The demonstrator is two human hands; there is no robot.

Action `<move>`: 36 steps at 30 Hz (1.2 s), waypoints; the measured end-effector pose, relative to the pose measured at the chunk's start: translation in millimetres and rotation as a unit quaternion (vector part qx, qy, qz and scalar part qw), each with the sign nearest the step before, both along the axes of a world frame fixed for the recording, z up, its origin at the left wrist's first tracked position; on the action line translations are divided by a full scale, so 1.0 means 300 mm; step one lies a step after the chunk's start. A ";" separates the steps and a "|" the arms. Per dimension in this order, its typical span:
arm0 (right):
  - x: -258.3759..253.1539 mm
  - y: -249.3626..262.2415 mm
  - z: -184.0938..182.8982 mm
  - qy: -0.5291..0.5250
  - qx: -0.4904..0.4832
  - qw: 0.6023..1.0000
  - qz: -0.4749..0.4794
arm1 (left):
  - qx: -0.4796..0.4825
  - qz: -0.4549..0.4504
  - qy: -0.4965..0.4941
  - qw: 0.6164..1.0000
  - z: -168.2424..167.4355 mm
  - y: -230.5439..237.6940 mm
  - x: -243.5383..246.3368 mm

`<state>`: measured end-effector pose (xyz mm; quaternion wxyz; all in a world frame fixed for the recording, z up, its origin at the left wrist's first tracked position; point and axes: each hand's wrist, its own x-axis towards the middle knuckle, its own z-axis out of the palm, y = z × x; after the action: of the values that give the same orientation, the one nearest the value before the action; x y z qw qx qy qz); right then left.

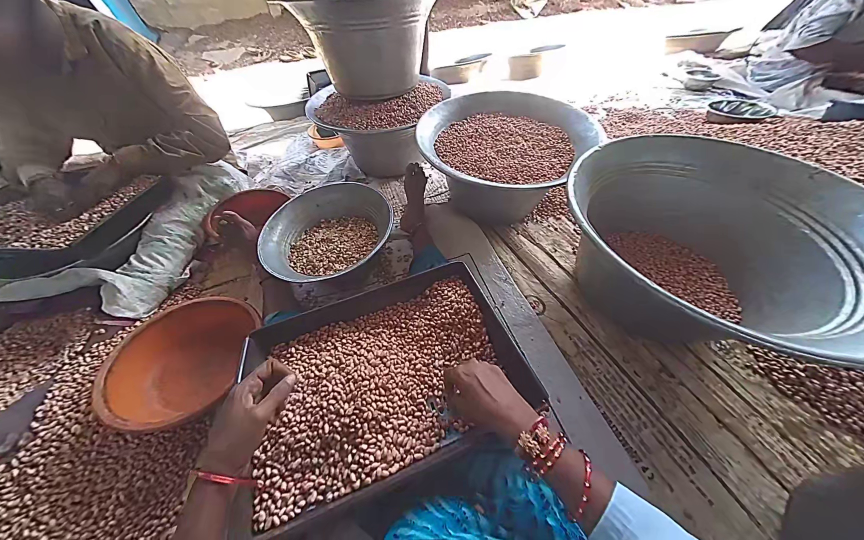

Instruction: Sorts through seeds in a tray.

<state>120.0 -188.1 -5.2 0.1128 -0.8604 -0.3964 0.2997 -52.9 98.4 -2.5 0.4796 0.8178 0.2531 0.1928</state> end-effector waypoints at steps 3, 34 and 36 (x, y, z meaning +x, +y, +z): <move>-0.009 0.017 -0.005 -0.004 -0.027 1.000 -0.003 | 0.009 -0.034 0.055 0.998 0.014 -0.012 0.023; -0.014 -0.044 0.020 -0.010 -0.013 0.997 0.080 | 0.153 -0.310 0.085 0.935 0.048 -0.260 0.074; -0.014 -0.040 0.017 -0.013 -0.023 0.997 0.078 | 0.221 -0.309 0.130 0.916 0.031 -0.347 0.134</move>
<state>115.9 -200.1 -0.2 0.0634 -0.8330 -0.4570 0.3053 -12.7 -5.6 6.6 0.2852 0.9582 -0.0011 -0.0217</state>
